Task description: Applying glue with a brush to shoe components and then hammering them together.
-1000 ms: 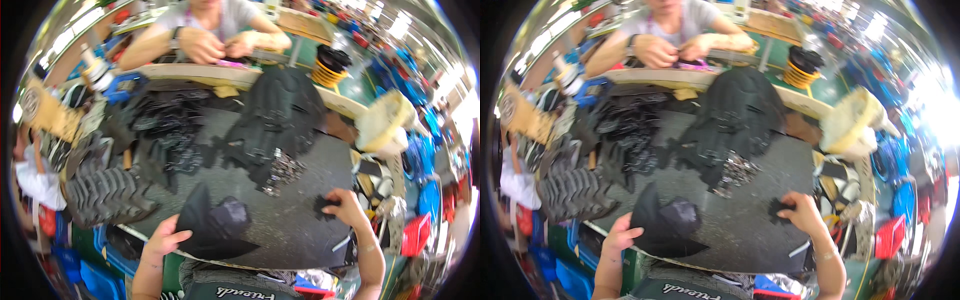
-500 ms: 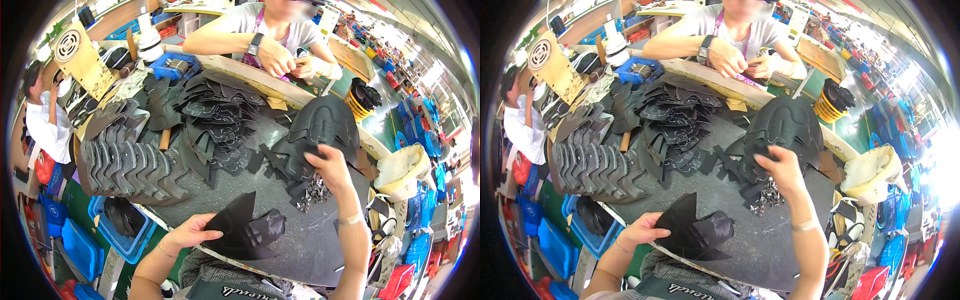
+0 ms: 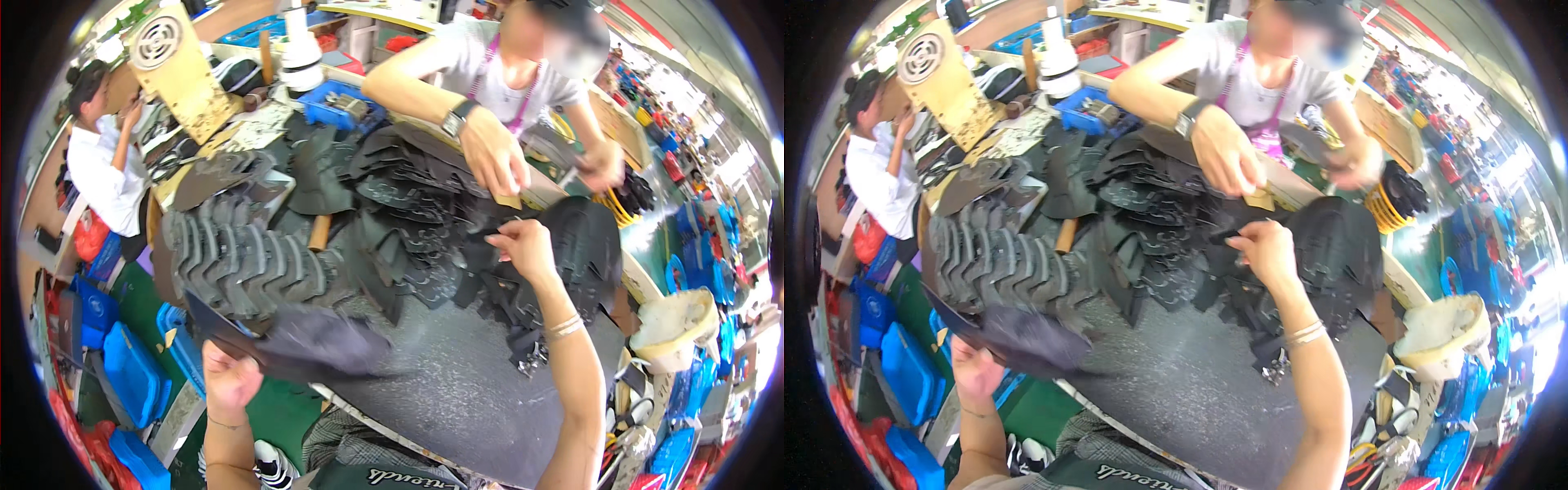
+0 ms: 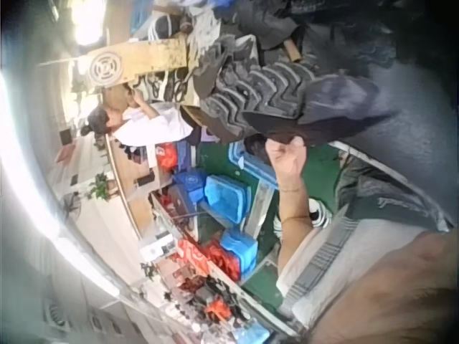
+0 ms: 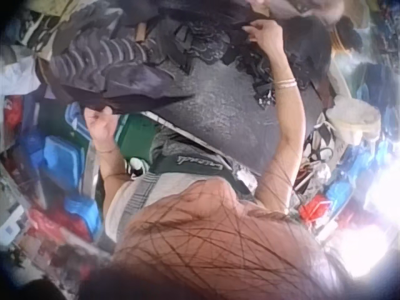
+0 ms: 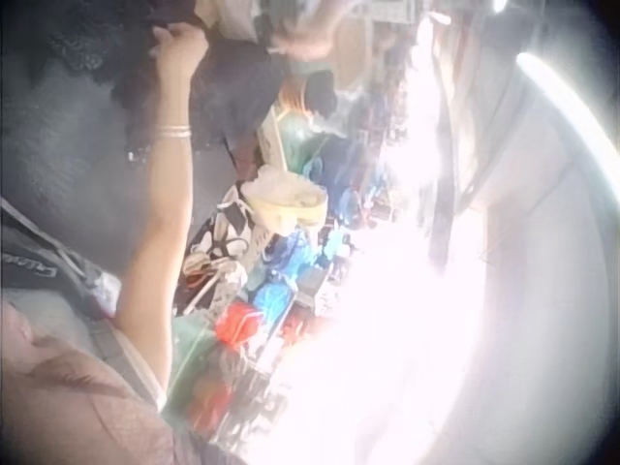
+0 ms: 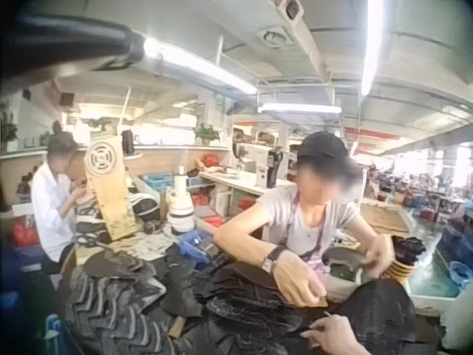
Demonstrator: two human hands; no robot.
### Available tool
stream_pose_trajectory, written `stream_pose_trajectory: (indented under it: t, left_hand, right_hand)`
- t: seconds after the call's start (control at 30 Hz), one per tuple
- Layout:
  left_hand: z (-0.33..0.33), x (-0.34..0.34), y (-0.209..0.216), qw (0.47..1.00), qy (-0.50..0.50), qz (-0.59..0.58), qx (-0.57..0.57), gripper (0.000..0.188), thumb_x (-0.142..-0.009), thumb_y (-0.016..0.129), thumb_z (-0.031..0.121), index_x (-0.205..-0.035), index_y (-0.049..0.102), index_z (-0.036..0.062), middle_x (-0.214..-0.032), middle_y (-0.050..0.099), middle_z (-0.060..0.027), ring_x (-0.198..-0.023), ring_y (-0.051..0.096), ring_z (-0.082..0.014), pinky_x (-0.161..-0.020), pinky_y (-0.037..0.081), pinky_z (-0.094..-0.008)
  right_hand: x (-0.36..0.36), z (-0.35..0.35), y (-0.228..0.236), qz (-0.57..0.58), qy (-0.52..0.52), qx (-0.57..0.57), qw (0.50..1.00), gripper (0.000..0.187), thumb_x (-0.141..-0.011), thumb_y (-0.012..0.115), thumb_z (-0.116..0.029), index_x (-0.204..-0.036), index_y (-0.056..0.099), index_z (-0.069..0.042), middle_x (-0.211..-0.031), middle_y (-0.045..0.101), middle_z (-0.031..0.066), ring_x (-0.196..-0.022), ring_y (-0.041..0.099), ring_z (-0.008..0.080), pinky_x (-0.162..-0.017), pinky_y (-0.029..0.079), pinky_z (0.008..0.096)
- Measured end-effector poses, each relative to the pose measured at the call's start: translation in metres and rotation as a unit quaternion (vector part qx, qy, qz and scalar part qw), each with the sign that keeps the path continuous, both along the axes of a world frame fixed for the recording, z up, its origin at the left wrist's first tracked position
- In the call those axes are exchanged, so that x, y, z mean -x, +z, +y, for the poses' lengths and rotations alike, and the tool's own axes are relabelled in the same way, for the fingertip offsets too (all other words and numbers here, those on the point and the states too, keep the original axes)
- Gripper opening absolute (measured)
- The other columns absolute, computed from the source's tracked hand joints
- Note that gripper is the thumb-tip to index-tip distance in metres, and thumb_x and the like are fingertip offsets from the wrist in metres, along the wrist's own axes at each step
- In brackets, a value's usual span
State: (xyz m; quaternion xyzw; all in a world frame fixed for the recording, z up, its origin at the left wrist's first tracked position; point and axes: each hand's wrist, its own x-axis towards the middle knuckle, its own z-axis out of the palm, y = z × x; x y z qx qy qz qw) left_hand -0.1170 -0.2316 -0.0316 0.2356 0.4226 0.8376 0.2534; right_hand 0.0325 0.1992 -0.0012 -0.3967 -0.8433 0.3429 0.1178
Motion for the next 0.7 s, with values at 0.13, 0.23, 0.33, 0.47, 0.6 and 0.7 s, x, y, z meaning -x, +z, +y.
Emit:
stream_pose_trajectory:
  t: [0.13,0.23,0.33,0.47,0.6,0.7]
  left_hand:
    - [-0.018,0.034,0.026,0.958,0.235,0.161,-0.024,0.024,-0.082,0.067,0.0,-0.106,0.061,0.0004,-0.101,0.067,-0.0143,-0.095,0.064,-0.0238,-0.086,0.049,-0.0379]
    - [-0.02,0.066,0.052,0.833,0.287,0.464,0.089,0.027,-0.092,0.058,0.013,-0.116,0.062,0.0005,-0.12,0.062,-0.0241,-0.12,0.055,-0.0391,-0.105,0.038,-0.0513]
    - [-0.031,0.097,0.059,0.723,0.36,0.564,0.174,0.027,-0.088,0.049,0.005,-0.106,0.069,0.004,-0.12,0.065,-0.0169,-0.125,0.052,-0.0376,-0.109,0.032,-0.0518]
    - [-0.043,0.143,0.042,0.637,0.403,0.617,0.227,0.031,-0.087,0.044,0.002,-0.101,0.072,0.0049,-0.121,0.065,-0.0137,-0.129,0.048,-0.035,-0.112,0.027,-0.0499]
    - [-0.055,0.165,0.041,0.712,0.482,0.486,0.157,0.055,-0.071,0.036,-0.02,-0.115,0.065,-0.001,-0.128,0.06,-0.0153,-0.13,0.048,-0.0303,-0.113,0.03,-0.0411]
    - [-0.051,0.186,0.049,0.719,0.499,0.447,0.183,0.051,-0.077,0.039,-0.02,-0.119,0.063,-0.0017,-0.128,0.06,-0.0147,-0.129,0.049,-0.026,-0.111,0.033,-0.0364]
  right_hand:
    - [-0.019,-0.003,-0.016,0.008,0.094,-0.231,0.968,0.024,-0.078,0.06,0.0,-0.101,0.068,0.002,-0.079,0.067,0.0212,-0.074,0.068,0.0275,-0.069,0.051,0.0358]
    - [-0.035,-0.024,-0.003,0.014,0.028,-0.255,0.966,0.01,-0.081,0.067,-0.008,-0.082,0.066,0.002,-0.067,0.064,0.0181,-0.059,0.064,0.0284,-0.058,0.047,0.0365]
    - [-0.04,-0.046,-0.003,0.109,0.029,-0.219,0.969,0.015,-0.083,0.068,-0.003,-0.073,0.058,0.002,-0.055,0.055,0.0068,-0.05,0.052,0.0112,-0.05,0.041,0.0271]
    - [-0.053,-0.083,-0.004,0.145,0.029,-0.032,0.988,0.009,-0.086,0.066,-0.002,-0.081,0.059,0.001,-0.064,0.059,0.0036,-0.056,0.053,0.0073,-0.052,0.043,0.0248]
    - [-0.085,-0.104,-0.016,0.088,0.082,0.033,0.992,0.008,-0.085,0.066,-0.001,-0.091,0.063,0.003,-0.072,0.065,0.0057,-0.067,0.062,0.0097,-0.061,0.051,0.0253]
    - [-0.09,-0.121,-0.026,0.089,0.08,0.174,0.977,0.013,-0.086,0.064,0.0,-0.098,0.064,0.006,-0.081,0.068,0.0099,-0.076,0.067,0.0138,-0.069,0.056,0.0268]
